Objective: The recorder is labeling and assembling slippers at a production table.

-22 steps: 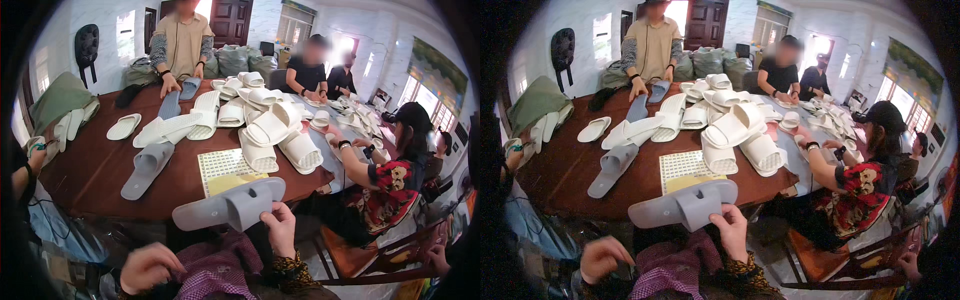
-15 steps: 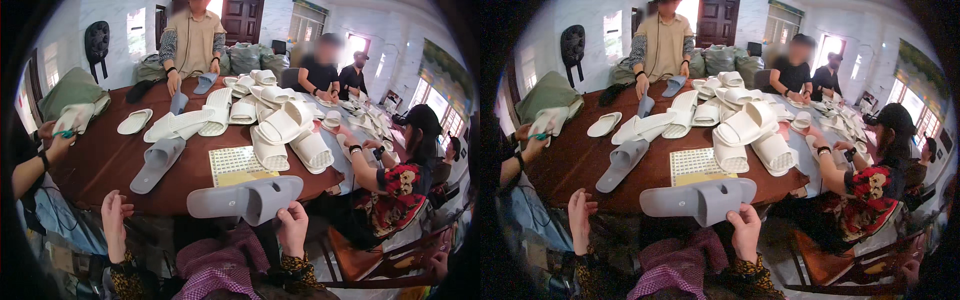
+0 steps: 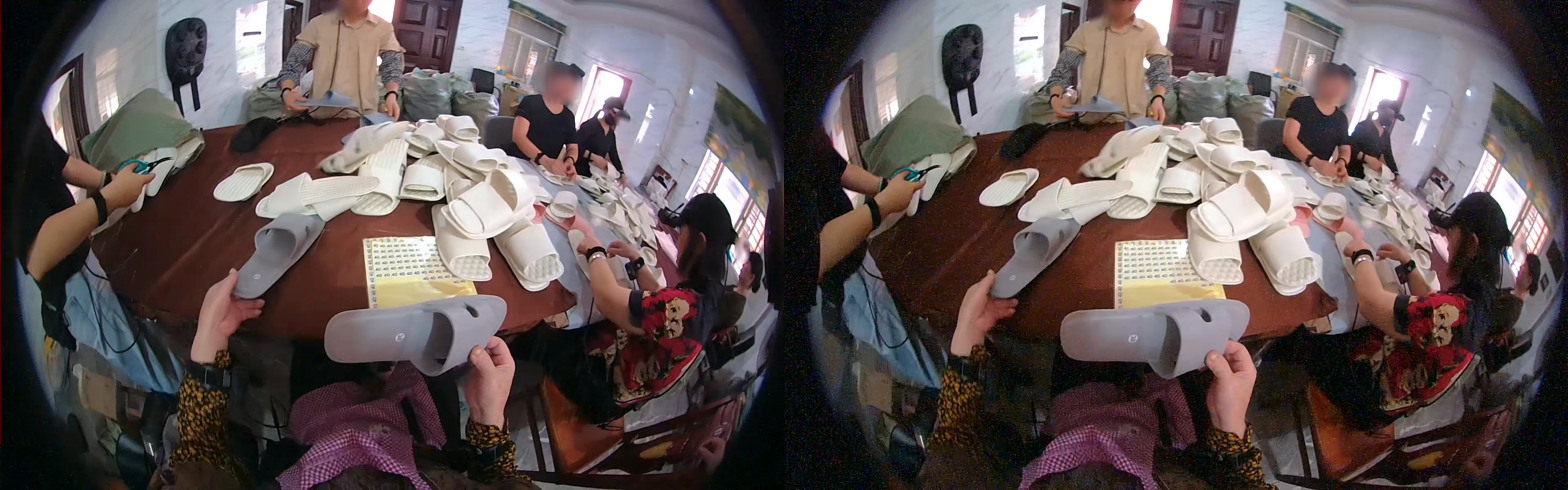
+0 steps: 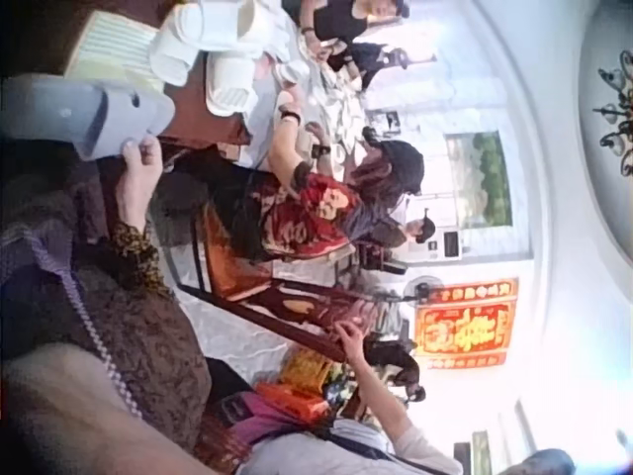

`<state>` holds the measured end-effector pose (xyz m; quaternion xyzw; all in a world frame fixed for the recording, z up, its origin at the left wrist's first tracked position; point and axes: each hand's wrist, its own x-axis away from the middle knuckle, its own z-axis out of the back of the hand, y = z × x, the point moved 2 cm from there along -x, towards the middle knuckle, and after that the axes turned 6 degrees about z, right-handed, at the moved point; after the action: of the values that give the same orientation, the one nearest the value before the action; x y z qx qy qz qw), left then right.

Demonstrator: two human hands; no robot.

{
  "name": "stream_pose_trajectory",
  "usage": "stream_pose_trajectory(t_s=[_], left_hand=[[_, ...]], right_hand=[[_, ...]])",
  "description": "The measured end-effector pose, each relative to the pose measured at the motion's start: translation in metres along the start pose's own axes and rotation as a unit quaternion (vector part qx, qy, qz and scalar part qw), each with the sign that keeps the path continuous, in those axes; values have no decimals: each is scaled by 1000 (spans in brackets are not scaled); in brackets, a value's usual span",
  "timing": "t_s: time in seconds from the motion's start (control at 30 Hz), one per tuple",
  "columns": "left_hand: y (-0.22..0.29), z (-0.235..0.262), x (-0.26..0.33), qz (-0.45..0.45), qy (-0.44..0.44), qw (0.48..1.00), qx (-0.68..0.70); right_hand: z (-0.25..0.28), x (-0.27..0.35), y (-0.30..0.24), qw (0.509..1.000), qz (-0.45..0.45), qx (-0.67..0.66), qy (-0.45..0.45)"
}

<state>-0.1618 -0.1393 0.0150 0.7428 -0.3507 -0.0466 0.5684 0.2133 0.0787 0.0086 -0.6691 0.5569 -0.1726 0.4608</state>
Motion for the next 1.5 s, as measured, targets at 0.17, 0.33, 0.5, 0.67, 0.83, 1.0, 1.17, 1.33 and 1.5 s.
stream_pose_trajectory(t_s=[0.17,0.33,0.5,0.67,0.83,1.0,1.17,1.33,1.5], left_hand=[[-8,3,-4,44,-48,998,17],[-31,-36,60,29,-173,985,0],[-54,-49,93,79,-203,976,33],[-56,-59,112,15,-195,981,8],[-64,-64,110,-78,-163,983,-21],[-67,-88,119,-133,-149,978,-55],[-82,-102,121,-174,-138,967,-124],[-91,-118,121,-167,-166,965,-118],[-99,-129,124,-195,-170,957,-134]], right_hand=[[0,1,3,1000,3,-11,27],[-3,1,11,999,-31,-8,13],[-14,5,12,996,-87,-12,-4],[-20,12,24,992,-124,-1,-39],[-24,17,31,981,-184,-5,-62],[-29,20,31,972,-225,-25,-70],[-44,19,29,954,-266,-95,-99],[-42,21,34,942,-292,-109,-120],[-49,25,32,923,-303,-168,-170]])
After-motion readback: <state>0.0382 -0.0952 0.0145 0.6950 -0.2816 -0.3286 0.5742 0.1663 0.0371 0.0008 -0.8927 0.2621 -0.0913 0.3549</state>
